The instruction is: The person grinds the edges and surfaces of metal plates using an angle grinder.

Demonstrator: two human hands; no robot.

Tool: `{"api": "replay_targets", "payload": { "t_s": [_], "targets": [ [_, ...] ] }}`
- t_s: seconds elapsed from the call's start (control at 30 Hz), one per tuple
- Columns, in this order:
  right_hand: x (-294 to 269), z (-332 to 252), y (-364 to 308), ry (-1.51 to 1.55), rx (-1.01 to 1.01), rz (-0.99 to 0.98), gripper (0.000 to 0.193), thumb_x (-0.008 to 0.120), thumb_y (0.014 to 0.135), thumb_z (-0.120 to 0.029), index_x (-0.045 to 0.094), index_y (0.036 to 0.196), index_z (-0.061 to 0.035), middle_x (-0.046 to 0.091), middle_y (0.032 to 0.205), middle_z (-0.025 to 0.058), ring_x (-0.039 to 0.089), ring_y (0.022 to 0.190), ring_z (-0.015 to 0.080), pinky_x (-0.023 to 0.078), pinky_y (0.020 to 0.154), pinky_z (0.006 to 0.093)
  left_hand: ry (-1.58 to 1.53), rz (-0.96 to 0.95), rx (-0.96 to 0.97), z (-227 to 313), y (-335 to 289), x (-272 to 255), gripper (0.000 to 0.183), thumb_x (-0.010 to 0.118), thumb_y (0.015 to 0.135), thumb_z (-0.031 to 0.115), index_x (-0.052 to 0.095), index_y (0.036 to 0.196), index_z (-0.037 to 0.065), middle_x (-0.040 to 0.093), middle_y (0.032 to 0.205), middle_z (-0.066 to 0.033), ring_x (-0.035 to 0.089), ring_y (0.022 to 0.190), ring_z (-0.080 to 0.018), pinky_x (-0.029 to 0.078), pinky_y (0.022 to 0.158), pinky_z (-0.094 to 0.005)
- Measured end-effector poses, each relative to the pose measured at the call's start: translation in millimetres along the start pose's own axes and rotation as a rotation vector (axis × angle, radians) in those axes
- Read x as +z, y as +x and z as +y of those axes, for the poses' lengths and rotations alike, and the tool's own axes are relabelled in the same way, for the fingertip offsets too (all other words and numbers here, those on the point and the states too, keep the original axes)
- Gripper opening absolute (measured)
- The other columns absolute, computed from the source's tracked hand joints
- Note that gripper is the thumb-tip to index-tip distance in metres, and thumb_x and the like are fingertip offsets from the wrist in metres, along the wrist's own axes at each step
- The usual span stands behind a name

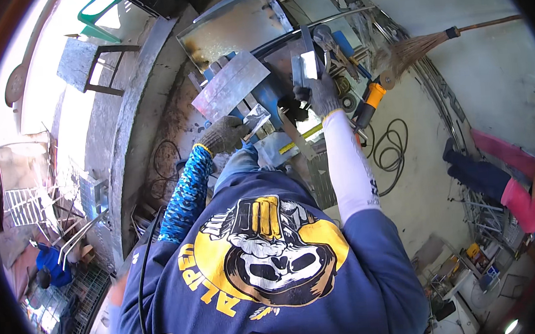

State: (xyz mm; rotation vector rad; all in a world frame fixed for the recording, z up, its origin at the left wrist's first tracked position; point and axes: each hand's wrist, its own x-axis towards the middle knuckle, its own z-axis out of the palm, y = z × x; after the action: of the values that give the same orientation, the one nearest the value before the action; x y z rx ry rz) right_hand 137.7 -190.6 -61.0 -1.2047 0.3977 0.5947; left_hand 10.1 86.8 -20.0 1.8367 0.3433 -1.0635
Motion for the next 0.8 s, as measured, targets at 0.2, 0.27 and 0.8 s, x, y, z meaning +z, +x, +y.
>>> {"api": "replay_targets", "payload": {
  "t_s": [0.2,0.27,0.8],
  "targets": [
    [-8.3,44.3,-83.0,0.174,0.037,0.079,0.043,0.052,0.082,0.005,0.045,0.124,-0.0008,0.063,0.101,0.0183,0.07,0.076,0.0277,0.061,0.063,0.0384,0.357,0.367,0.14,-14.9,1.6,11.4,0.04,0.061,0.09,0.042,0.074,0.097,0.005,0.073,0.086,-0.0182,0.071,0.076,-0.0329,0.054,0.073,-0.0445],
    [-12.0,61.9,-102.3,0.181,0.076,0.181,0.04,0.053,0.081,0.004,0.045,0.12,-0.0003,0.063,0.1,0.0185,0.069,0.077,0.0282,0.061,0.064,0.039,0.408,0.497,0.158,-9.2,-12.4,11.8,0.039,0.061,0.09,0.041,0.073,0.097,0.005,0.071,0.081,-0.0193,0.07,0.079,-0.036,0.054,0.077,-0.0474],
    [-6.4,67.8,-105.5,-0.228,0.05,0.238,0.031,0.062,0.08,-0.002,0.048,0.107,0.0015,0.064,0.095,0.0145,0.069,0.07,0.0208,0.059,0.062,0.0313,0.831,0.695,0.111,13.4,4.7,-47.9,0.107,0.083,0.061,0.029,0.031,0.154,0.028,0.022,0.161,-0.0217,0.02,0.147,-0.0491,0.029,0.113,-0.0652]
  ]
}}
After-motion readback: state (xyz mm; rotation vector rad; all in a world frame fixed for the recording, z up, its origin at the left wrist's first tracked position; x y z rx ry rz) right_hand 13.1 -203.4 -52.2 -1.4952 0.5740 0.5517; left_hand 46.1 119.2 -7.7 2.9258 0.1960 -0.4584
